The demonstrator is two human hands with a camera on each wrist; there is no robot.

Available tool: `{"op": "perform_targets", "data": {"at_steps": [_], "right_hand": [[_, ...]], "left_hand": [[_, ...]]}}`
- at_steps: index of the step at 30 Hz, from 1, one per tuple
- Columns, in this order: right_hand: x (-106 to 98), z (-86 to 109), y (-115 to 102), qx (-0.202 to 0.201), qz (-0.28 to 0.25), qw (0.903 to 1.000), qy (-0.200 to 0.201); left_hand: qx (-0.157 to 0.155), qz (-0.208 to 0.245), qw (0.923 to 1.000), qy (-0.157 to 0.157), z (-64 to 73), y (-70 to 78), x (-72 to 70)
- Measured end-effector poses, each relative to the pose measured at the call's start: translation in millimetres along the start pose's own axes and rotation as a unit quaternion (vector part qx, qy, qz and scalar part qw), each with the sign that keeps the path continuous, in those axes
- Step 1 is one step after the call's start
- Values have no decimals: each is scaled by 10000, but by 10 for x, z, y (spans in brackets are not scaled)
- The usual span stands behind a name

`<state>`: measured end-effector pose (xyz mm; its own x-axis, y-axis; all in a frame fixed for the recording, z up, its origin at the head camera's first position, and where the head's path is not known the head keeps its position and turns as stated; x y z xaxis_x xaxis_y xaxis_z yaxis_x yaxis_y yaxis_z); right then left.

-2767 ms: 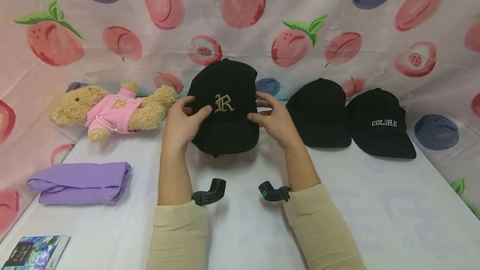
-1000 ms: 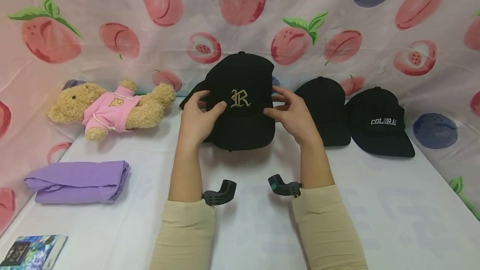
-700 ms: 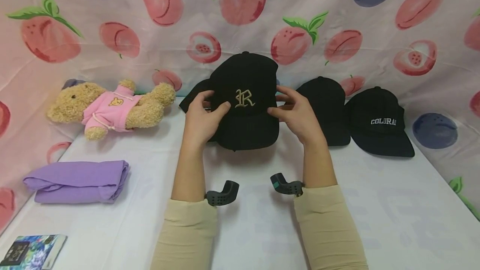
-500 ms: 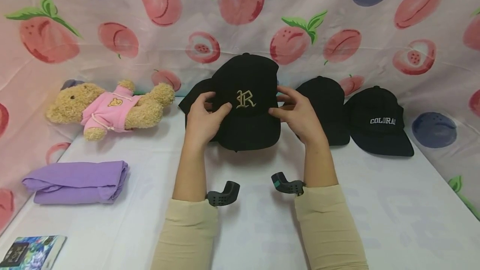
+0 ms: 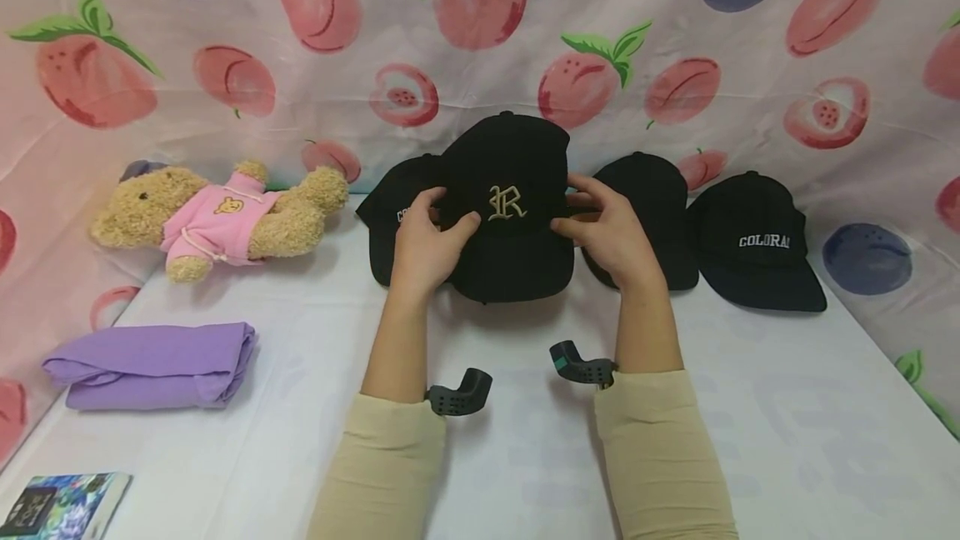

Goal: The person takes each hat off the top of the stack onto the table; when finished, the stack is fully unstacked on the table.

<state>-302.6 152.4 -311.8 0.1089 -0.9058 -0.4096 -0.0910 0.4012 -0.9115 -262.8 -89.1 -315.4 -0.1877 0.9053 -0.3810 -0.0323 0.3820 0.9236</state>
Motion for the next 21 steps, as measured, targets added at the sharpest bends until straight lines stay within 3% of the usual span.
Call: {"op": "perform_targets", "data": {"at_steps": [11, 21], "right_hand": [[-109, 9, 119, 111, 193, 9997, 72], [-224, -2, 252, 281, 482, 9982, 197]], "left_hand": [[-15, 99, 9997, -233, -38, -95, 204], [-69, 741, 9943, -768, -55, -174, 429]]}}
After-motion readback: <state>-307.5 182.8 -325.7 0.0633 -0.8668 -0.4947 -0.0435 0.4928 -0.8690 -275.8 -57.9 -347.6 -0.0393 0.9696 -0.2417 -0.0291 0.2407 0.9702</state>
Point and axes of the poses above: each hand's wrist, its own z-axis away from the middle knuckle, its own x-axis out of the palm, y = z × x, the point moved 2 cm from there along -z, towards the middle knuckle
